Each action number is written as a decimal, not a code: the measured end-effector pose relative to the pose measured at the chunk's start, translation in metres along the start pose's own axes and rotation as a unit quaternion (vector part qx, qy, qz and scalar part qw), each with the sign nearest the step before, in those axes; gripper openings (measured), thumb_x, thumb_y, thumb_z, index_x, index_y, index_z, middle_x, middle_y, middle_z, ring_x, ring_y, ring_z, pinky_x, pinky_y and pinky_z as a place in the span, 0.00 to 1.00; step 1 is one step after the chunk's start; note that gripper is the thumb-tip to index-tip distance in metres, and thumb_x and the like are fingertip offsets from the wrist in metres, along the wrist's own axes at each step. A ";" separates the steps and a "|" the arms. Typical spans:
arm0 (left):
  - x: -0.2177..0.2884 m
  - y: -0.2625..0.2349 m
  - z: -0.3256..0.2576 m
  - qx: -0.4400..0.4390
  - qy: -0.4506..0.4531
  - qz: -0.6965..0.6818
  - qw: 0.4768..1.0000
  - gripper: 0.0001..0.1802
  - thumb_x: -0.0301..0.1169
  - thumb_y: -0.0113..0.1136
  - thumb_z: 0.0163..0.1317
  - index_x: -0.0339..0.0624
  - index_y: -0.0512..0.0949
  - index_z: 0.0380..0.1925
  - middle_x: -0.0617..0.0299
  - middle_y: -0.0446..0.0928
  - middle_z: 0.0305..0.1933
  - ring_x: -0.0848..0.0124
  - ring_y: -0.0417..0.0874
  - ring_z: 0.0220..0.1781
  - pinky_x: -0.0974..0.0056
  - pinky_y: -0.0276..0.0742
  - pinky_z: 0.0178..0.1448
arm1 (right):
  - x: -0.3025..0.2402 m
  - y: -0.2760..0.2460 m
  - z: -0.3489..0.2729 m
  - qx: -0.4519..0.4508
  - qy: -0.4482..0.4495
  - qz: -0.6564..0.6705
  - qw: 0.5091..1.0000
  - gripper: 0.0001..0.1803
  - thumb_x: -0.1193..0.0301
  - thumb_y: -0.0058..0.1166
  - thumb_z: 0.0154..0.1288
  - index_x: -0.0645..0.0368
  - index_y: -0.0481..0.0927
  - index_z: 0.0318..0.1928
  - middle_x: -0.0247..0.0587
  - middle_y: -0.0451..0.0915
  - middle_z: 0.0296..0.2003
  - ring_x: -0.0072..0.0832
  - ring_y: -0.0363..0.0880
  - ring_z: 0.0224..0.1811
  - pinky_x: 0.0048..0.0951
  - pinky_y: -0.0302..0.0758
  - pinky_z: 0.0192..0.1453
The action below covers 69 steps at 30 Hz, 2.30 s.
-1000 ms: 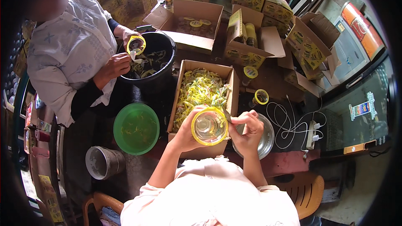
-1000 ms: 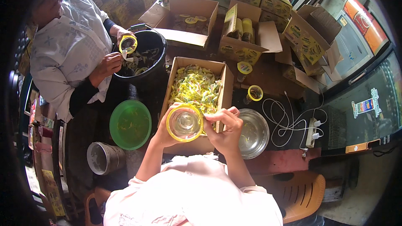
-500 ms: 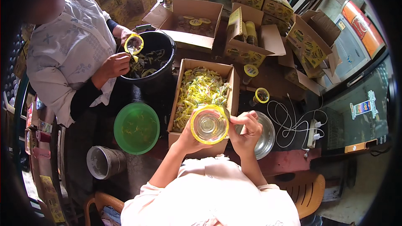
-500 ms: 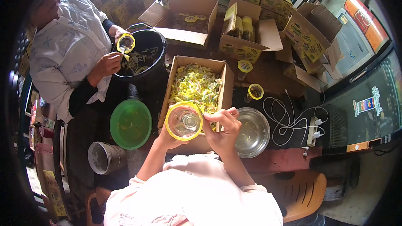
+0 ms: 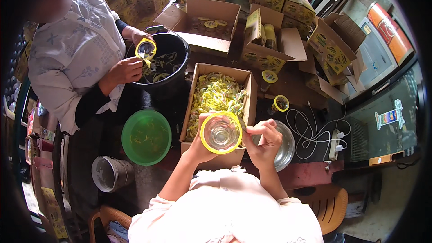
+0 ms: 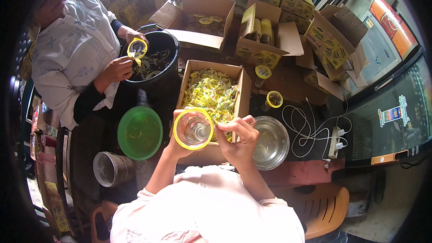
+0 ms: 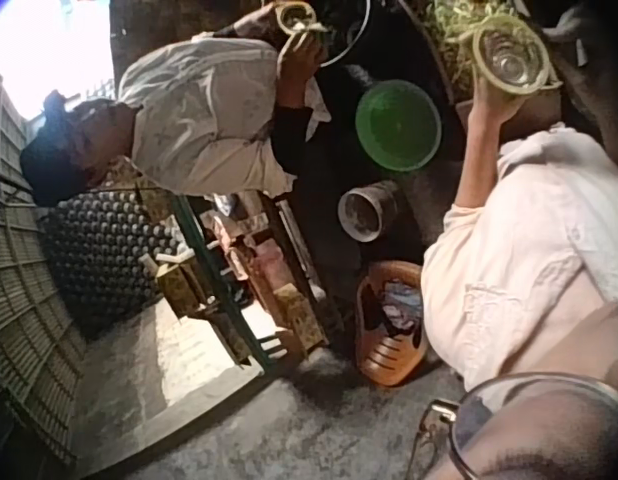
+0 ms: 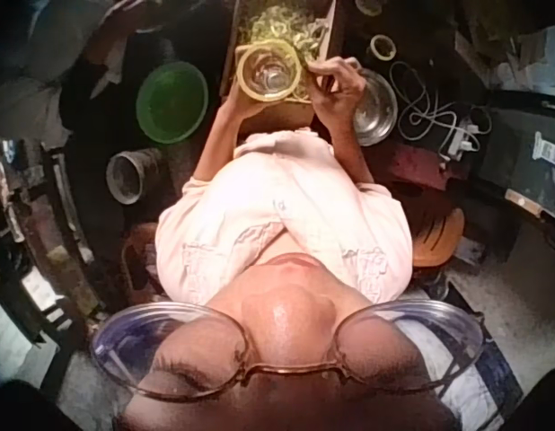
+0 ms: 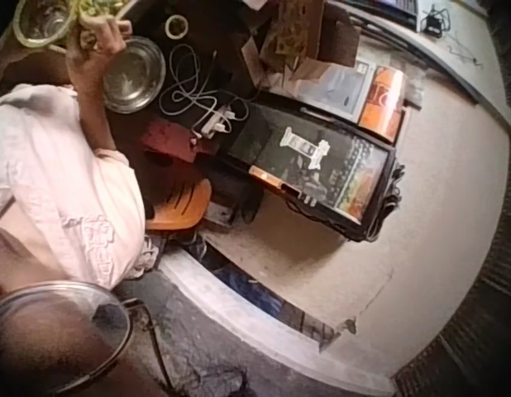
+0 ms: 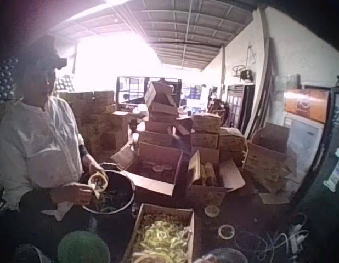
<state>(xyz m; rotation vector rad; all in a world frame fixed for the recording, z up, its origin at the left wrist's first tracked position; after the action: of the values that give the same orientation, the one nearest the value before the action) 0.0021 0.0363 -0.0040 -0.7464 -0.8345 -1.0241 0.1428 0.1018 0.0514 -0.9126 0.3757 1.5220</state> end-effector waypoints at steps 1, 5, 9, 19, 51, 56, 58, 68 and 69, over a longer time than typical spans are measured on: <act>0.000 0.000 0.000 0.000 0.001 0.000 1.000 0.37 0.28 0.74 0.33 0.43 0.66 0.46 0.59 0.59 0.47 0.61 0.65 0.52 0.60 0.65 0.56 | -0.001 0.000 0.000 0.006 -0.004 -0.012 1.000 0.09 0.80 0.62 0.39 0.53 0.79 0.22 0.30 0.76 0.17 0.21 0.68 0.19 0.23 0.56 0.35; 0.006 0.000 0.003 0.008 0.062 0.022 0.998 0.37 0.27 0.73 0.34 0.42 0.65 0.47 0.59 0.59 0.47 0.61 0.65 0.52 0.59 0.64 0.56 | -0.005 0.000 0.003 0.009 -0.041 -0.021 0.999 0.10 0.85 0.60 0.37 0.58 0.78 0.23 0.31 0.73 0.16 0.20 0.66 0.20 0.23 0.57 0.34; 0.012 0.002 0.004 -0.032 0.108 0.080 0.990 0.37 0.27 0.73 0.34 0.42 0.64 0.47 0.58 0.58 0.47 0.60 0.65 0.52 0.58 0.63 0.57 | -0.002 0.000 0.007 0.001 -0.026 -0.015 1.000 0.09 0.81 0.62 0.39 0.53 0.79 0.22 0.30 0.76 0.17 0.20 0.69 0.18 0.23 0.56 0.35; 0.013 -0.001 0.004 -0.047 0.073 0.036 0.996 0.30 0.28 0.73 0.34 0.44 0.73 0.42 0.62 0.62 0.47 0.64 0.65 0.52 0.63 0.62 0.60 | 0.009 -0.005 0.007 -0.052 0.028 0.075 0.995 0.08 0.81 0.63 0.38 0.55 0.80 0.21 0.31 0.78 0.18 0.18 0.69 0.19 0.22 0.57 0.35; 0.000 0.010 -0.002 -0.007 -0.020 -0.227 0.974 0.40 0.19 0.62 0.46 0.39 0.52 0.58 0.55 0.59 0.55 0.66 0.62 0.59 0.63 0.60 0.61 | -0.017 0.004 -0.006 0.091 -0.060 -0.059 0.992 0.09 0.79 0.62 0.41 0.51 0.77 0.23 0.29 0.75 0.17 0.21 0.68 0.20 0.24 0.57 0.35; -0.002 0.007 -0.005 -0.018 -0.025 -0.182 0.983 0.40 0.19 0.62 0.46 0.38 0.52 0.58 0.56 0.60 0.55 0.66 0.63 0.59 0.63 0.61 0.60 | -0.018 0.004 -0.005 0.093 -0.097 -0.113 0.985 0.12 0.79 0.62 0.40 0.48 0.77 0.25 0.26 0.73 0.17 0.21 0.67 0.19 0.25 0.56 0.35; -0.002 0.005 -0.006 -0.027 -0.019 -0.151 0.988 0.40 0.20 0.63 0.45 0.38 0.53 0.58 0.56 0.61 0.54 0.66 0.65 0.58 0.63 0.62 0.60 | -0.014 0.005 -0.006 0.089 -0.098 -0.112 0.985 0.12 0.80 0.62 0.40 0.48 0.78 0.26 0.26 0.73 0.17 0.21 0.67 0.19 0.25 0.56 0.35; -0.005 0.005 -0.008 -0.040 -0.040 -0.176 0.983 0.39 0.23 0.64 0.44 0.37 0.55 0.57 0.56 0.62 0.54 0.66 0.66 0.56 0.62 0.63 0.60 | 0.004 0.002 -0.004 0.034 -0.033 -0.005 0.999 0.09 0.82 0.61 0.40 0.58 0.77 0.24 0.30 0.74 0.16 0.20 0.66 0.20 0.23 0.59 0.34; -0.005 0.005 -0.007 -0.040 -0.040 -0.177 0.983 0.39 0.23 0.64 0.44 0.37 0.55 0.57 0.56 0.62 0.54 0.66 0.66 0.56 0.62 0.63 0.60 | 0.004 0.002 -0.006 0.043 -0.027 -0.009 0.999 0.09 0.83 0.61 0.40 0.58 0.77 0.24 0.31 0.74 0.17 0.21 0.66 0.21 0.22 0.60 0.34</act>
<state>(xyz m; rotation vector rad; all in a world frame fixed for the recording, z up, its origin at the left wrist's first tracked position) 0.0071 0.0338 -0.0121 -0.7261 -1.0246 -1.3573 0.1430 0.0999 0.0442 -0.8029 0.3901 1.5000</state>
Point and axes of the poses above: each hand's wrist, its own z-axis towards the middle knuckle, its own y-axis out of the palm, x = y × z, the point moved 3 cm from there along z, towards the middle knuckle
